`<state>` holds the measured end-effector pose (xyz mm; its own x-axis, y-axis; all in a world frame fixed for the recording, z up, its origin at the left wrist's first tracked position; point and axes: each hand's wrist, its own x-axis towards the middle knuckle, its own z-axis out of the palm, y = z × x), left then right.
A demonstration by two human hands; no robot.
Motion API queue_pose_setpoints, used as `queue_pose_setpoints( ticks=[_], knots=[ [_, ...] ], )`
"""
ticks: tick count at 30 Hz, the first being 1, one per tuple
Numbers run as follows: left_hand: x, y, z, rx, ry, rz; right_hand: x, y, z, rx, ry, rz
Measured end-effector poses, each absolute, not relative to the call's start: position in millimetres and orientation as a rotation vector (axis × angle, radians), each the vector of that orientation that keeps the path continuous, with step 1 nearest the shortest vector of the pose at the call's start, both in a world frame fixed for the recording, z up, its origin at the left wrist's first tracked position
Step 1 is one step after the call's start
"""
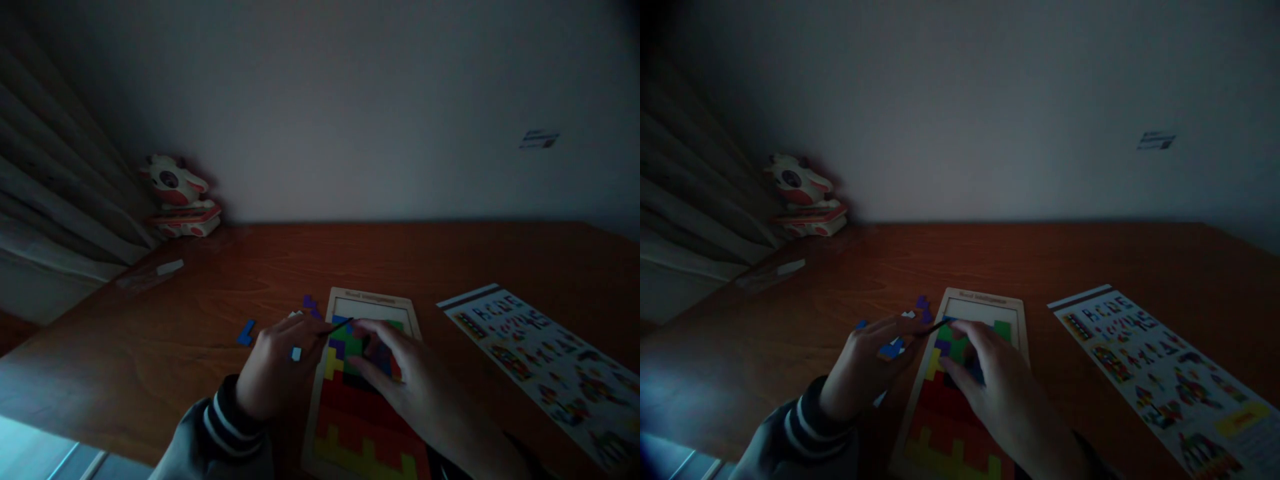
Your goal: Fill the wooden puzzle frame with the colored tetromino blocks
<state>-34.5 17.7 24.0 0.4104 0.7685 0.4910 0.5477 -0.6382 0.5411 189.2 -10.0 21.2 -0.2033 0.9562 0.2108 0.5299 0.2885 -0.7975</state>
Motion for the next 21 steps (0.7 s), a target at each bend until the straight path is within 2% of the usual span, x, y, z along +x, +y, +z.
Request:
queue_pose_setpoints(
  ticks=[4, 9, 16, 21],
  knots=[
    [1.0, 5.5, 25.7, 2.218, 1.034, 1.284, 194.3, -12.8, 29.2, -1.275, -1.759, 0.933],
    [11.9, 2.5, 23.7, 2.152, 0.972, 1.292, 205.3, -13.3, 37.5, -1.256, -1.671, 0.945],
    [-9.9, 20.2, 4.0, 2.675, 1.176, 0.780, 259.7, 4.5, 11.8, -1.471, -1.484, 0.754],
    [-9.8, 24.7, -3.7, 2.751, 1.241, 0.542, 290.0, 23.1, -12.0, -1.544, -1.655, 0.842]
  ],
)
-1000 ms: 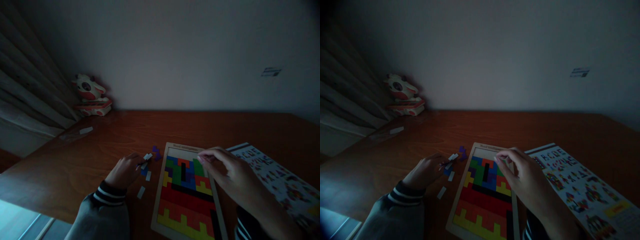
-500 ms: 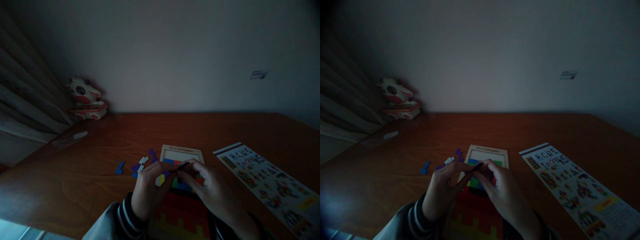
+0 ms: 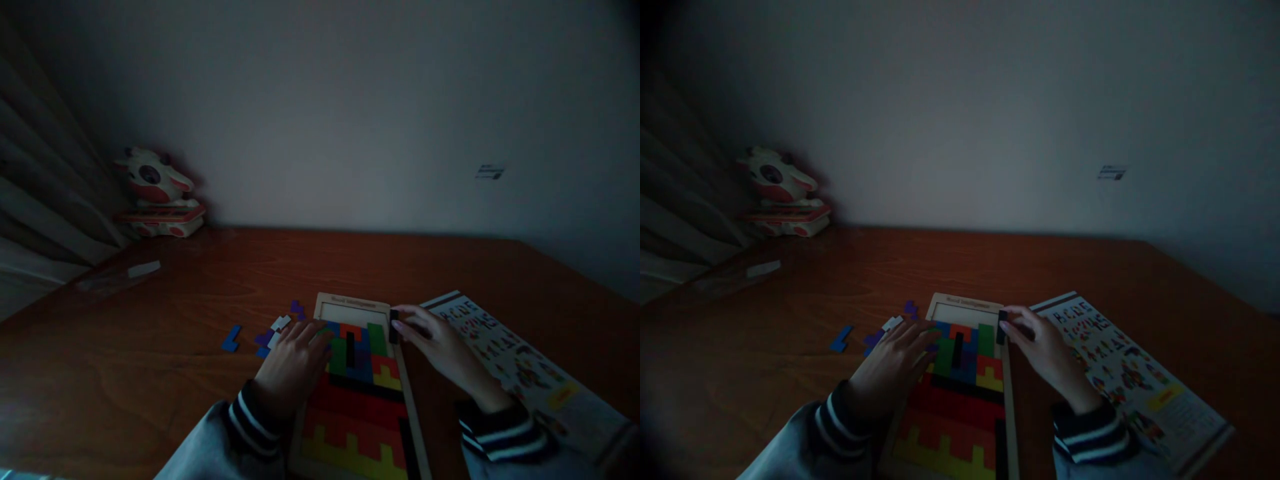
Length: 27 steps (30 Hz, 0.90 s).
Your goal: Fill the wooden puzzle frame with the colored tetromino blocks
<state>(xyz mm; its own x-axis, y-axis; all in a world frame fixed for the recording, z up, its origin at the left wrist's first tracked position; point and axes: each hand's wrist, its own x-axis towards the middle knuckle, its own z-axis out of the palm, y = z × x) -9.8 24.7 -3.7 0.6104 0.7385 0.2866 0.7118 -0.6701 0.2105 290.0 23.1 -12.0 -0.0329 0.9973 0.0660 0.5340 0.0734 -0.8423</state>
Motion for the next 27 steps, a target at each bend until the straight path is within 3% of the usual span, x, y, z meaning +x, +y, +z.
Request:
queue_pose_setpoints(
  ticks=[12, 27],
  knots=[
    [-7.2, 23.0, -9.0, 2.728, 1.327, 0.271, 283.5, 30.6, -40.9, -1.580, -1.868, 0.424],
    [-11.2, 25.5, -13.8, 2.687, 1.219, 0.333, 283.1, 29.2, -45.0, -1.472, -1.890, 0.440]
  ],
)
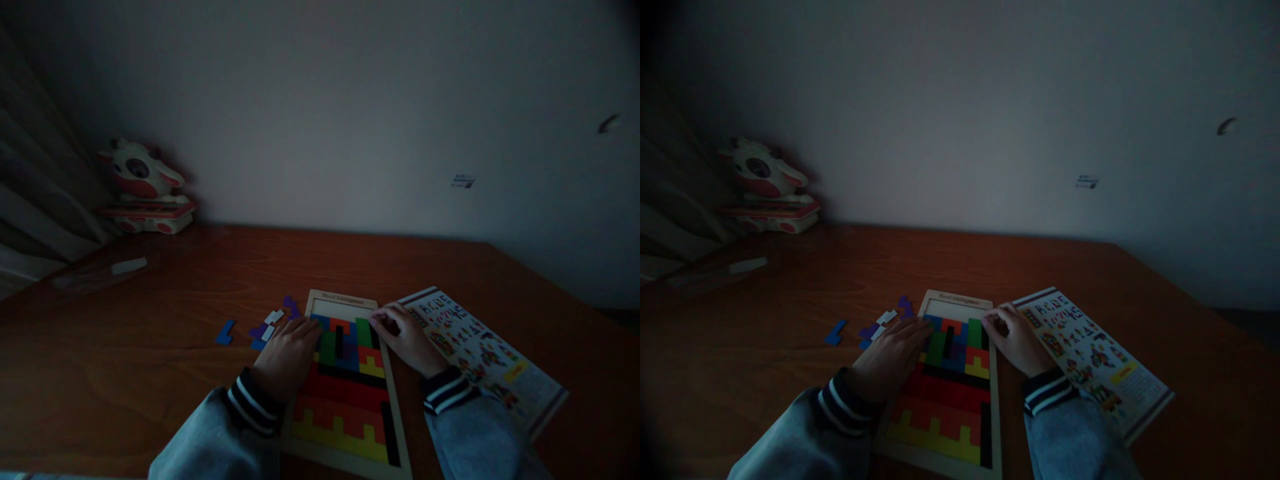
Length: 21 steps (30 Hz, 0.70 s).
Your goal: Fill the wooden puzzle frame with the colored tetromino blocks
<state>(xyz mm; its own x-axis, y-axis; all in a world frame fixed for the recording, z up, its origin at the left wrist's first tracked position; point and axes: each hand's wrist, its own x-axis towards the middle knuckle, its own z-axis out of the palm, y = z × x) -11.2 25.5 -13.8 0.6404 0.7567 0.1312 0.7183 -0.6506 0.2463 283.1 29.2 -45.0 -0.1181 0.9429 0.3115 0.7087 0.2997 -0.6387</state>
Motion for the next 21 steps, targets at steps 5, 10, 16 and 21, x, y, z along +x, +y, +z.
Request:
queue_pose_setpoints(
  ticks=[5, 10, 16, 21],
  knots=[
    [-11.3, 26.6, -12.6, 2.656, 1.176, 0.432, 280.7, 28.6, -42.0, -1.494, -1.895, 0.425],
    [-7.9, 24.8, 0.7, 2.649, 1.167, 0.396, 281.1, 30.0, -44.3, -1.535, -1.884, 0.364],
    [-8.9, 23.3, 8.6, 2.622, 1.223, 0.351, 280.9, 30.0, -46.9, -1.576, -1.874, 0.319],
    [-12.9, 23.7, 1.8, 2.600, 1.196, 0.382, 280.3, 26.3, -41.3, -1.572, -1.861, 0.410]
  ],
)
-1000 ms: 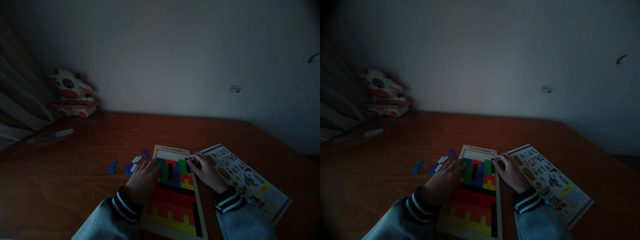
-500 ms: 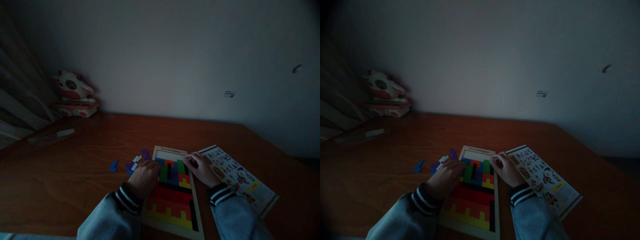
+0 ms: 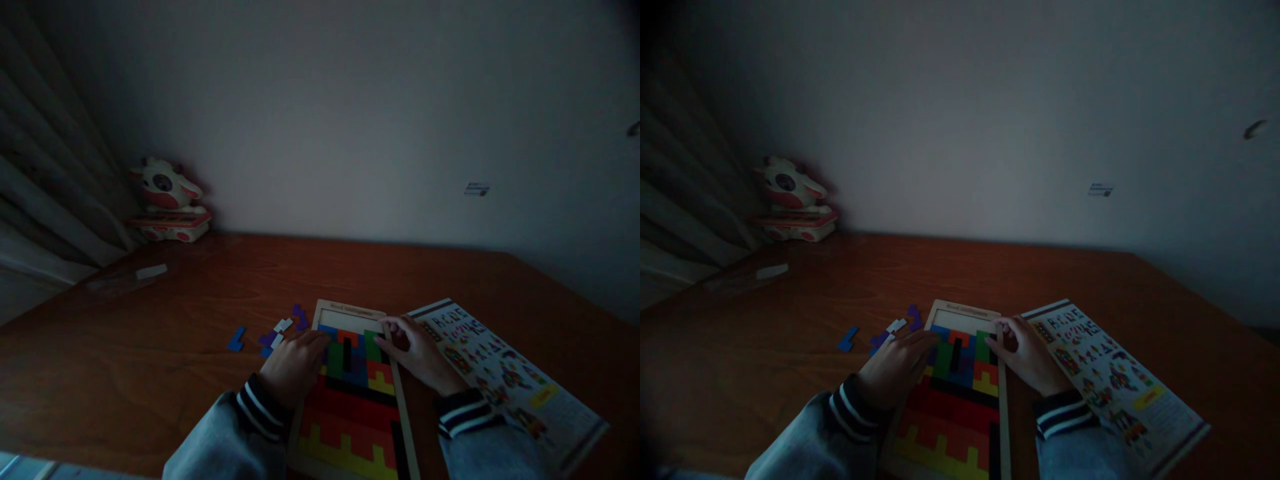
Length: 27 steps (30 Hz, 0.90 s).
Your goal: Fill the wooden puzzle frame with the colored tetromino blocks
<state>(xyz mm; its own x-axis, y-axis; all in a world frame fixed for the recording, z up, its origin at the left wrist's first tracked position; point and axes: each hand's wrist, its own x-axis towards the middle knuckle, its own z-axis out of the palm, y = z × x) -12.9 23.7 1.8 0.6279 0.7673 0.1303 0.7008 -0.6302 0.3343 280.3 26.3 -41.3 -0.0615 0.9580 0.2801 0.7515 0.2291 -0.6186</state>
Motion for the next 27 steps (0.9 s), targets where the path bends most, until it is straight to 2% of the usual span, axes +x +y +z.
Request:
queue_pose_setpoints(
  ticks=[11, 19, 27],
  knots=[
    [-3.4, 20.8, -6.6, 2.685, 1.220, 0.216, 280.1, 34.5, -19.6, -1.679, -1.928, 0.667],
    [-0.7, 16.8, -7.0, 2.702, 1.157, 0.211, 271.2, 19.8, -19.7, -1.614, -1.956, 0.346],
    [-3.3, 16.5, 0.0, 2.684, 1.110, 0.183, 273.4, 2.5, -14.8, -1.682, -2.013, 0.502]
  ],
)
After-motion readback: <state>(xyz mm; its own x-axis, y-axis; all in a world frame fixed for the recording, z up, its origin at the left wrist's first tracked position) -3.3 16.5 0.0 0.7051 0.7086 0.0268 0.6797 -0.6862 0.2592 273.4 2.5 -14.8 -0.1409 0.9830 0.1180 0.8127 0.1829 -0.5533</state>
